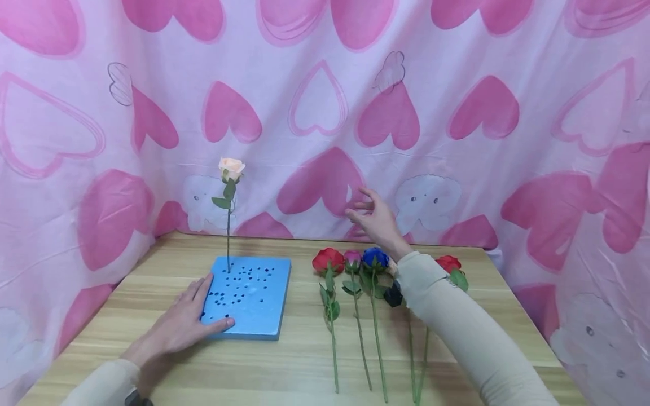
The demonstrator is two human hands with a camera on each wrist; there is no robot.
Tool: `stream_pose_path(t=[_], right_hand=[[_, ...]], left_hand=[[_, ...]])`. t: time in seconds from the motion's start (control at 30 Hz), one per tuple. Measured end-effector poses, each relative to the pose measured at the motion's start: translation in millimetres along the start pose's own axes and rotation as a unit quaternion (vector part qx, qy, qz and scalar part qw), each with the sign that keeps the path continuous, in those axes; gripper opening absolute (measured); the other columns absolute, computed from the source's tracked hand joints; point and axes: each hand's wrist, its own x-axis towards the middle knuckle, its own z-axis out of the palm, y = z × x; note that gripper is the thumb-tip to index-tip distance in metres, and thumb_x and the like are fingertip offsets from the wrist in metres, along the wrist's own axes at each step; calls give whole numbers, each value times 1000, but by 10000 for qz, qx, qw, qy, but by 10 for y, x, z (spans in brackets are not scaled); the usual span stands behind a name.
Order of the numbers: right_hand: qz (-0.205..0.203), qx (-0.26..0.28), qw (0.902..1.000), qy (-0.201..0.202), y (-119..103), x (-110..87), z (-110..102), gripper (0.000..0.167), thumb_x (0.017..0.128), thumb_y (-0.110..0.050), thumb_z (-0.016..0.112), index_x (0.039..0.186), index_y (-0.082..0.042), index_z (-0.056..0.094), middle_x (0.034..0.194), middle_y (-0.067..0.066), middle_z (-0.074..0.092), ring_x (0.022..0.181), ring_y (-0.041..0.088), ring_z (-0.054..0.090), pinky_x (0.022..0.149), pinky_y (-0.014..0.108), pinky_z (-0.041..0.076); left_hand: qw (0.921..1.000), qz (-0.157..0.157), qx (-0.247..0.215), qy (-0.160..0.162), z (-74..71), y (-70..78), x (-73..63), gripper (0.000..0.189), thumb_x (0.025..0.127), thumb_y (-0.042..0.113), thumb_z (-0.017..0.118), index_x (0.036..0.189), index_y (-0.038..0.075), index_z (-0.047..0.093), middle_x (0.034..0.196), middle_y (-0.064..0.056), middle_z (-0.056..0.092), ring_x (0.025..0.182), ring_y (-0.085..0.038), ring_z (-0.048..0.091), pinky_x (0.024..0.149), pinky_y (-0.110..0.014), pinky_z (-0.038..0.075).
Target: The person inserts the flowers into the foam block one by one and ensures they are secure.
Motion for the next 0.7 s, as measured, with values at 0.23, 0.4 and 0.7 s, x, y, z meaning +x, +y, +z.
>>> stream_pose_path(t=[0.23, 0.4, 0.7], right_hand=[[217, 12, 9997, 88, 14, -139, -356, 88, 109, -24, 75, 179, -16, 22, 162, 32, 50, 107, 14, 76, 91, 56, 67], [334, -160, 9992, 133, 24, -261, -618, 92, 109, -29, 75, 180, -19, 18, 164, 30, 49, 107, 9, 75, 93, 53, 67], [456, -909, 9941, 384, 123, -519, -1066, 90, 111, -36, 72, 180, -21, 18, 161, 32, 52, 99, -1, 76, 83, 30, 68]], left_hand=[[9999, -64, -24, -78, -9, -4, 4, 137, 89, 88, 67, 177, 0, 12, 176, -38, 26, 163, -59, 25, 129, -80, 19], [9999, -72, 21, -120, -14, -12, 11, 137, 89, 89, 67, 177, -1, 12, 176, -39, 25, 162, -60, 25, 128, -81, 20], [9996, -125, -4, -263, -43, -3, 8, 137, 90, 88, 67, 178, 1, 9, 177, -39, 21, 163, -62, 21, 128, -81, 18]])
